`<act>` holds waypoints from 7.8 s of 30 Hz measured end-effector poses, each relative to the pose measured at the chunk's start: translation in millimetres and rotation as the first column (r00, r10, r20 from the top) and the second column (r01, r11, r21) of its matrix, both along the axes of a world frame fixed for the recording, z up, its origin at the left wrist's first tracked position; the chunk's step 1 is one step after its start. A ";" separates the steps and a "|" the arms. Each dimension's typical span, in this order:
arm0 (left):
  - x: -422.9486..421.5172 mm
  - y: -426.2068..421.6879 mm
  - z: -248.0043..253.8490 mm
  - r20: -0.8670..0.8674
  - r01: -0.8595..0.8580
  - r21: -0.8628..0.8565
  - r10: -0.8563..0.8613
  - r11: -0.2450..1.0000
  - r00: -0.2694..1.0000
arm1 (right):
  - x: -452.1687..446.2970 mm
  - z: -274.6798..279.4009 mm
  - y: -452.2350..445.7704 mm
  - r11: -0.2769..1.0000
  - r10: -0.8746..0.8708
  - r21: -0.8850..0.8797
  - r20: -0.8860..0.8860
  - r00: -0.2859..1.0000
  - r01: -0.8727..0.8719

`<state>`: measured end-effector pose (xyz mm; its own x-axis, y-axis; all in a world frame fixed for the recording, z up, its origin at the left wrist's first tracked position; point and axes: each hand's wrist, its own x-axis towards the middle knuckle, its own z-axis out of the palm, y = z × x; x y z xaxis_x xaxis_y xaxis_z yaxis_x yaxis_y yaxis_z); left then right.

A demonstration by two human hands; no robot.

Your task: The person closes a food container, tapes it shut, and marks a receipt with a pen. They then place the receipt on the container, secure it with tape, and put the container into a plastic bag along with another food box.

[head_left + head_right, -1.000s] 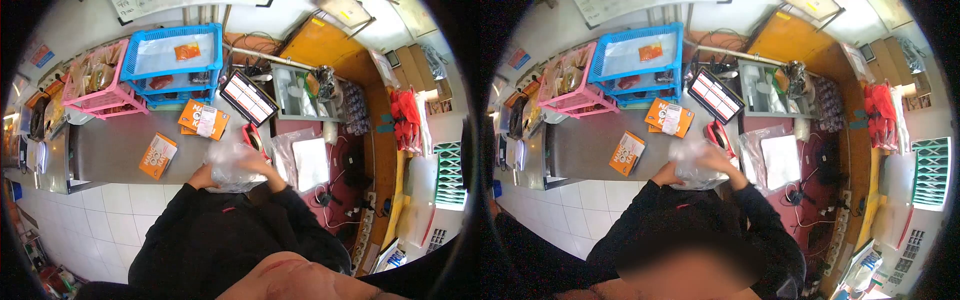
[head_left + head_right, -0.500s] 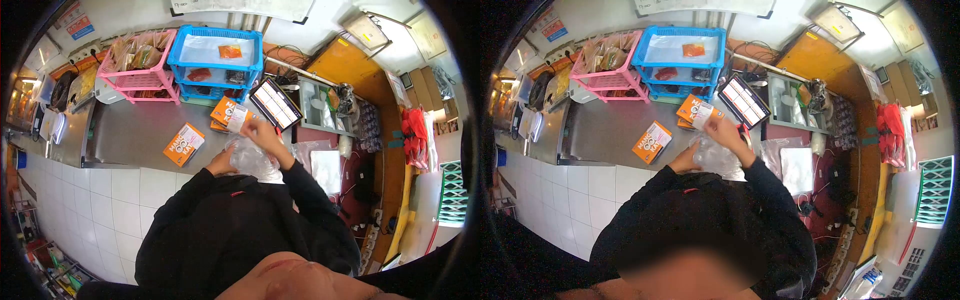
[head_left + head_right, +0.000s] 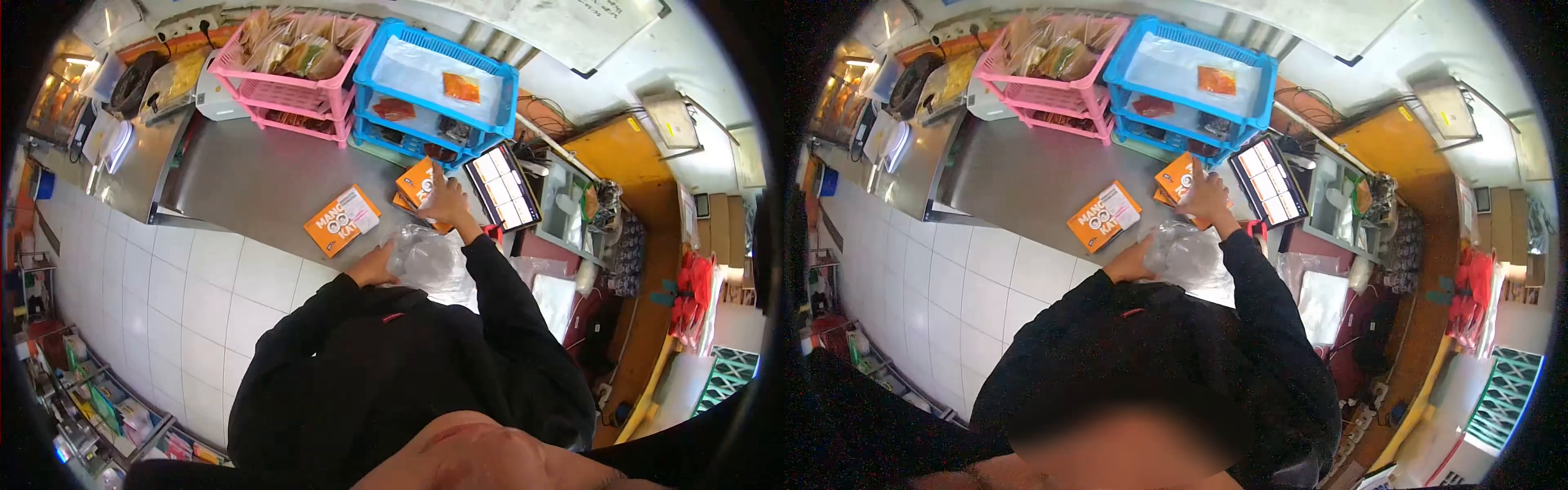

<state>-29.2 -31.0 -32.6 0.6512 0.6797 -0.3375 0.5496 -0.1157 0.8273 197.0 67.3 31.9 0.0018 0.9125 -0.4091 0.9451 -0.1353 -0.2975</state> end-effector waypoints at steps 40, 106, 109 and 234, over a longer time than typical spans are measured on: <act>30.4 -15.8 -35.2 -0.064 0.181 -0.083 -0.186 0.980 0.980 | 21.4 -59.8 -24.4 0.958 0.141 0.247 0.050 0.989 -0.150; 108.1 -74.8 179.8 0.553 0.218 0.339 -0.381 0.915 0.740 | 22.1 11.0 -146.0 0.916 0.178 0.376 -0.060 0.982 -0.143; 108.4 -74.0 189.3 0.407 0.388 0.229 -0.450 0.893 0.795 | 19.2 17.3 -147.1 0.901 0.191 0.404 -0.046 0.980 -0.157; -13.0 36.5 132.7 -0.276 0.355 0.517 -0.241 0.779 0.930 | 131.9 34.2 -275.9 0.930 0.094 0.367 -0.306 0.947 0.026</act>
